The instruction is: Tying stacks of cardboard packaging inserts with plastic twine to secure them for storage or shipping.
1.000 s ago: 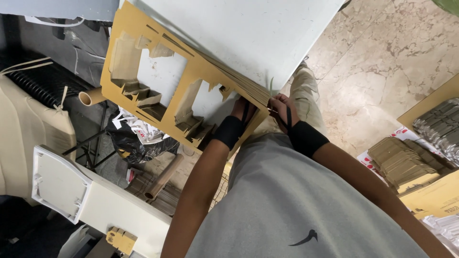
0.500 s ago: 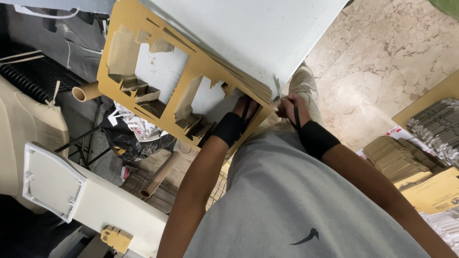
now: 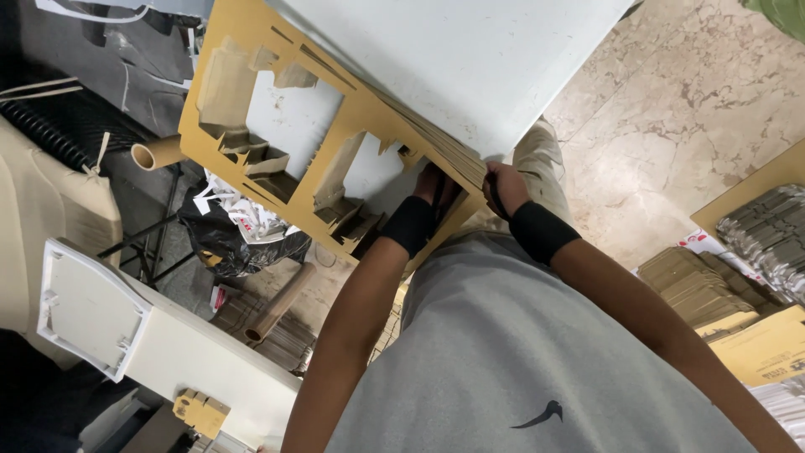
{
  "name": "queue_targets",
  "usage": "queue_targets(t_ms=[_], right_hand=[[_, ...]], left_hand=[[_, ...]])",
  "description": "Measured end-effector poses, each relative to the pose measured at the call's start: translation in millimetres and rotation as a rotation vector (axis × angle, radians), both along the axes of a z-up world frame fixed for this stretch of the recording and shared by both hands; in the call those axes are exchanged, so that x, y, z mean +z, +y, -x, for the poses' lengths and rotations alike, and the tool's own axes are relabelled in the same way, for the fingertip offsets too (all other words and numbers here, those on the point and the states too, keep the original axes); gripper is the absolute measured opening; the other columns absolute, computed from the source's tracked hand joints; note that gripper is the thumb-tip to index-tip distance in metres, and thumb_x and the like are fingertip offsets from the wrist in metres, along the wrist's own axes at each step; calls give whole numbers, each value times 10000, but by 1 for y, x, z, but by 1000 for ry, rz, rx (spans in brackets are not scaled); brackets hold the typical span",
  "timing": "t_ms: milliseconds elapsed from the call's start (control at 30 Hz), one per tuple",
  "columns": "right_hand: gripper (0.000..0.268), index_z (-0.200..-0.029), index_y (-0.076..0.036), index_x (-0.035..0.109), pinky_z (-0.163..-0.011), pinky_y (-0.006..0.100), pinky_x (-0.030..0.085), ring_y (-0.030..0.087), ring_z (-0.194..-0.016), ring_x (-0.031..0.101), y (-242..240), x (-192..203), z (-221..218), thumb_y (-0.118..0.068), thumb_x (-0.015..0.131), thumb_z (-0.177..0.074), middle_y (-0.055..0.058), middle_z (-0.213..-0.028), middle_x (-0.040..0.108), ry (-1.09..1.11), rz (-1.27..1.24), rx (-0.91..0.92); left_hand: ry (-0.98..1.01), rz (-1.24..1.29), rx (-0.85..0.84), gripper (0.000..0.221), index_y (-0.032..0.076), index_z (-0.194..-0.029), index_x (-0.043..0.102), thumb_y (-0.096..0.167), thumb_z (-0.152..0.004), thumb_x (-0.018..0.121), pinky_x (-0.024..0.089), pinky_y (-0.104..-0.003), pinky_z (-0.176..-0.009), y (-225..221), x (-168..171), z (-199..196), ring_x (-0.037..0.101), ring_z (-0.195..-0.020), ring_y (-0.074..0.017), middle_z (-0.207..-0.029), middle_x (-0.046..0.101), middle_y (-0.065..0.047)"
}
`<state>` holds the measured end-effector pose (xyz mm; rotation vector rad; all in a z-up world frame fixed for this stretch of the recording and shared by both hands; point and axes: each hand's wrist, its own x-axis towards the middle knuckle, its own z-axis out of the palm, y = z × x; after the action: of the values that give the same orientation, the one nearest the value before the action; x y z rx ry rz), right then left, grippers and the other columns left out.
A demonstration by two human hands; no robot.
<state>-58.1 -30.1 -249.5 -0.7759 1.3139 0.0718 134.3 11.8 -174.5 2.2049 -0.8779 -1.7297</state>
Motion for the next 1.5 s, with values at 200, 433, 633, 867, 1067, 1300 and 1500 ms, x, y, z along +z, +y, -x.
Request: queue_targets(t_ms=[200, 433, 633, 867, 1067, 1300, 1500], right_hand=[[89, -1042, -50, 599, -540, 408, 622, 323, -720, 717, 3, -30, 11, -70, 578, -958, 180, -902, 686, -5, 320, 345], [187, -1020, -204, 734, -761, 460, 637, 315, -892, 763, -81, 53, 7, -268, 719, -845, 35, -834, 766, 227, 712, 1095], [234, -1067, -192, 754, -704, 485, 625, 339, -838, 758, -135, 74, -16, -361, 603, -1013, 88, -902, 729, 275, 1026, 1317], [295, -1026, -240, 758, -727, 457, 610, 295, -853, 769, -166, 116, -18, -431, 534, -1007, 35, -891, 737, 262, 1153, 1567], [211, -940, -164, 755, -729, 458, 615, 354, -879, 757, -183, 199, -6, -327, 636, -1001, 118, -896, 742, 120, 1110, 1419], [274, -826, -16, 658, -779, 287, 515, 152, -822, 556, -140, 268, -38, -156, 679, -1060, 51, -793, 599, -402, 490, 527], [210, -1065, 39, 714, -851, 339, 574, 131, -901, 680, -107, 198, -22, -163, 735, -1010, 123, -901, 730, -606, 393, 275]], left_hand=[[-52, 16, 0, 531, -115, -1200, 646, 353, -1016, 473, 571, -494, -921, -5, 0, -1, 673, -1086, -439, -1077, 698, -297], [-100, 36, 29, 460, -128, -1128, 678, 276, -1008, 493, 609, -474, -859, 6, 5, -2, 708, -1020, -427, -994, 719, -292], [-223, 22, 203, 307, 8, -807, 678, 194, -974, 500, 583, -373, -583, 22, 47, -2, 699, -702, -271, -696, 676, -167], [-247, 209, 236, 285, 87, -968, 728, 258, -1053, 515, 617, -447, -751, 24, 181, 10, 751, -881, -325, -901, 746, -129], [-455, 499, 117, 229, 153, -872, 694, 308, -1009, 596, 588, -370, -643, 21, 204, 36, 722, -699, -248, -727, 706, -26], [-588, 820, 211, 107, 201, -858, 644, 273, -913, 700, 584, -276, -611, -8, 188, 55, 725, -690, -164, -691, 686, 18], [-564, 871, 352, 106, 145, -913, 661, 244, -927, 694, 592, -316, -565, -11, 187, 44, 720, -661, -212, -666, 683, -31]])
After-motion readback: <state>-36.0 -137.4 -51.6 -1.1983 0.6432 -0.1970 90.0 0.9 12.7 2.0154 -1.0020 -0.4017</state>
